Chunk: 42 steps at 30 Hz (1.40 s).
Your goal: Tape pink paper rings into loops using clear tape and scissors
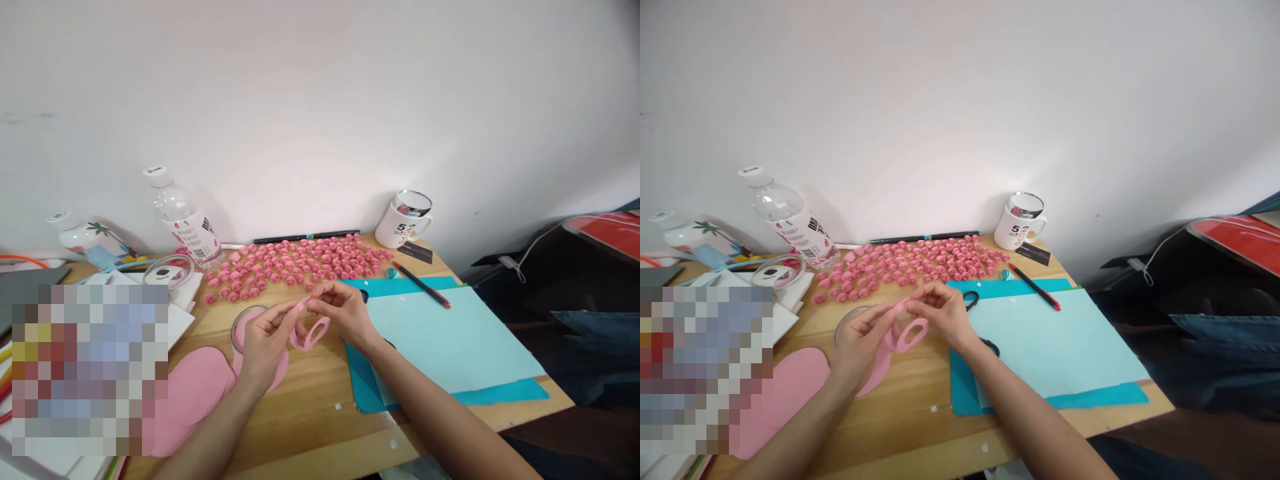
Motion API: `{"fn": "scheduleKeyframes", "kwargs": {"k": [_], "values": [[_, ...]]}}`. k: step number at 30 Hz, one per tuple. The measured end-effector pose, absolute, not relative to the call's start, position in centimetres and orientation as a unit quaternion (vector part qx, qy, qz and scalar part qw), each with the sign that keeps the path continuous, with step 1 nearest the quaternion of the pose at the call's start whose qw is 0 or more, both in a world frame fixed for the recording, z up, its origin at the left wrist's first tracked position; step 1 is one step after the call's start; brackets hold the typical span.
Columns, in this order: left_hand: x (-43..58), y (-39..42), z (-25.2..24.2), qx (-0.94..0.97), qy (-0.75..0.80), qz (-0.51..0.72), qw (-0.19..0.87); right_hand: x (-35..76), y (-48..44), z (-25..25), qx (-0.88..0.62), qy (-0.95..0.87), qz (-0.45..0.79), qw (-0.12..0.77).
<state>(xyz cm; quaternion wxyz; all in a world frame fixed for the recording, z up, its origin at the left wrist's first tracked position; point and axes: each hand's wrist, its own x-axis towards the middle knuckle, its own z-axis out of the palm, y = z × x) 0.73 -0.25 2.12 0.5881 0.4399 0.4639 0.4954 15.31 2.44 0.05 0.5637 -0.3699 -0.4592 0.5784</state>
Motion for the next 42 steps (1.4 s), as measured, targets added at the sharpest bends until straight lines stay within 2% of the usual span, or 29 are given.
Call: {"fn": "scheduleKeyframes", "kwargs": {"k": [7,18,25,35,42], "values": [[0.53,-0.1,2.01,0.443,0.451,0.509,0.584,15.35,2.46,0.28,-0.394,-0.492,0.551,0.547],[0.69,-0.17,2.47,0.451,0.476,0.505,0.562,15.12,2.47,0.35,-0.394,-0.434,0.579,0.567],[0.49,0.08,1.77,0.431,0.435,0.515,0.6,15.42,2.72,-0.23,-0.389,-0.445,0.596,0.544],[0.46,0.04,1.86,0.441,0.44,0.504,0.599,15.34,2.66,0.1,-0.375,-0.419,0.604,0.565],[0.38,0.2,1.99,0.434,0.454,0.518,0.581,15.62,2.89,-0.32,-0.366,-0.443,0.609,0.548]]}}
